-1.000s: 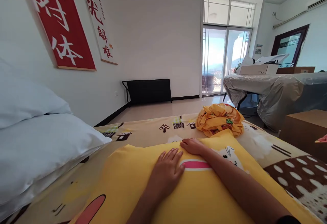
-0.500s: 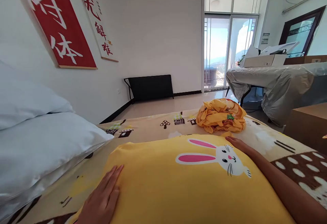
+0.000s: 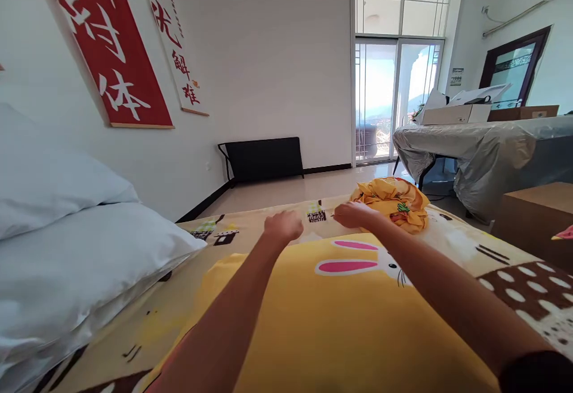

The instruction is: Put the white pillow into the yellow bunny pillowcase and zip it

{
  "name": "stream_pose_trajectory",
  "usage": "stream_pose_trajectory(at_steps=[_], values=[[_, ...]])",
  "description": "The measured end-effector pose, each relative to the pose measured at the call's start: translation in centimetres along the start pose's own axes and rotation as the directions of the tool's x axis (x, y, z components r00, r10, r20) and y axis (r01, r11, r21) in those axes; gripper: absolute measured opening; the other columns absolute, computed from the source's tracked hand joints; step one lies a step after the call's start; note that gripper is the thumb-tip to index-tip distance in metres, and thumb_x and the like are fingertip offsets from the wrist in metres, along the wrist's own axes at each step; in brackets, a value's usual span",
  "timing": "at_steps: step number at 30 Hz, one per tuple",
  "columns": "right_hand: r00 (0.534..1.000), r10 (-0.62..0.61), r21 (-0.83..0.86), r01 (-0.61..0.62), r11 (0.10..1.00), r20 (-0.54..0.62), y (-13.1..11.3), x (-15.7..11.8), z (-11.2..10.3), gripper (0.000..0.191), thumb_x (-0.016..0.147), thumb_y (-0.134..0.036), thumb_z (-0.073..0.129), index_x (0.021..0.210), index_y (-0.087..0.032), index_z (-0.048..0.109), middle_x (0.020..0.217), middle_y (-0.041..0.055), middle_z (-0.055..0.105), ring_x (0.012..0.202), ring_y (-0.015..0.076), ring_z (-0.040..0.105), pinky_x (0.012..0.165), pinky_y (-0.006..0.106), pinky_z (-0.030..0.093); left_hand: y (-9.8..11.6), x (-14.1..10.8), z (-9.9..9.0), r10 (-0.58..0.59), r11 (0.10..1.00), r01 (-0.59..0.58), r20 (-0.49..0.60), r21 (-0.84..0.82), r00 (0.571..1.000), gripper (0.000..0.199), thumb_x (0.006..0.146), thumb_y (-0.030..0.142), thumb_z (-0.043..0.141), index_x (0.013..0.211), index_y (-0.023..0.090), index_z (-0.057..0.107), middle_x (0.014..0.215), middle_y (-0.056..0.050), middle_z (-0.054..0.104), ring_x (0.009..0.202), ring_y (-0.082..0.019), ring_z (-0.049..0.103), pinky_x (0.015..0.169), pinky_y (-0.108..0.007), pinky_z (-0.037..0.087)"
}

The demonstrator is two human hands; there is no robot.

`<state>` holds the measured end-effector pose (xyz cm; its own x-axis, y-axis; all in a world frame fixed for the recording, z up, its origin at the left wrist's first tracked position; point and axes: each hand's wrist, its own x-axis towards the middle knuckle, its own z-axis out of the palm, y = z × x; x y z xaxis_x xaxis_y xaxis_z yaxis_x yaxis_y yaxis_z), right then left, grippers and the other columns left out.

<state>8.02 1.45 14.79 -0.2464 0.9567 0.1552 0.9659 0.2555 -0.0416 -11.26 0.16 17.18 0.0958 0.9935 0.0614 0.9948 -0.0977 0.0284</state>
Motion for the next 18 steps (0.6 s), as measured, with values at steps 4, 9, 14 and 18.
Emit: stream_pose_trajectory(at_steps=[4, 9, 14, 18], values=[[0.999, -0.04, 0.063, 0.038, 0.997, 0.037, -6.3, 0.6, 7.4, 0.032, 0.095, -0.037, 0.047, 0.11, -0.014, 0.062, 0.109, 0.007, 0.067, 0.103, 0.0207, 0.061, 0.096, 0.043, 0.042, 3.0, 1.8, 7.4, 0.0, 0.996, 0.007, 0.081, -0.086, 0.997, 0.035, 0.091, 0.042, 0.048, 0.11, 0.015, 0.061, 0.118, -0.009, 0.063, 0.11, -0.021, 0.057, 0.101, -0.049, 0.039], [0.995, 0.045, 0.106, -0.055, 0.993, 0.094, -3.7, 0.6, 10.5, 0.039, 0.098, -0.032, 0.034, 0.106, -0.013, 0.067, 0.111, 0.0133, 0.068, 0.103, 0.0258, 0.062, 0.093, 0.039, 0.041, -0.3, 1.8, 11.0, -0.032, 0.987, 0.051, 0.129, -0.149, 0.991, 0.043, 0.091, 0.048, 0.043, 0.112, 0.014, 0.061, 0.118, -0.011, 0.064, 0.112, -0.024, 0.057, 0.102, -0.051, 0.037], [0.969, 0.147, 0.166, -0.181, 0.969, 0.201, 2.3, 1.1, 9.2, 0.049, 0.095, -0.043, 0.033, 0.105, -0.011, 0.069, 0.113, 0.0145, 0.067, 0.102, 0.0245, 0.062, 0.085, 0.033, 0.044, -7.4, 2.4, 10.1, -0.136, 0.974, 0.155, 0.122, -0.166, 0.983, 0.052, 0.09, 0.046, 0.028, 0.111, 0.017, 0.066, 0.125, -0.017, 0.061, 0.117, -0.035, 0.055, 0.1, -0.057, 0.035], [0.942, 0.224, 0.211, -0.279, 0.937, 0.252, 6.2, 0.1, 9.4, 0.052, 0.092, -0.054, 0.036, 0.105, -0.016, 0.069, 0.115, 0.0136, 0.066, 0.104, 0.0236, 0.061, 0.089, 0.036, 0.043, -12.4, 1.9, 10.8, -0.153, 0.972, 0.165, 0.08, -0.166, 0.985, 0.056, 0.086, 0.052, 0.026, 0.099, 0.021, 0.07, 0.115, -0.015, 0.068, 0.108, -0.037, 0.061, 0.093, -0.056, 0.041]])
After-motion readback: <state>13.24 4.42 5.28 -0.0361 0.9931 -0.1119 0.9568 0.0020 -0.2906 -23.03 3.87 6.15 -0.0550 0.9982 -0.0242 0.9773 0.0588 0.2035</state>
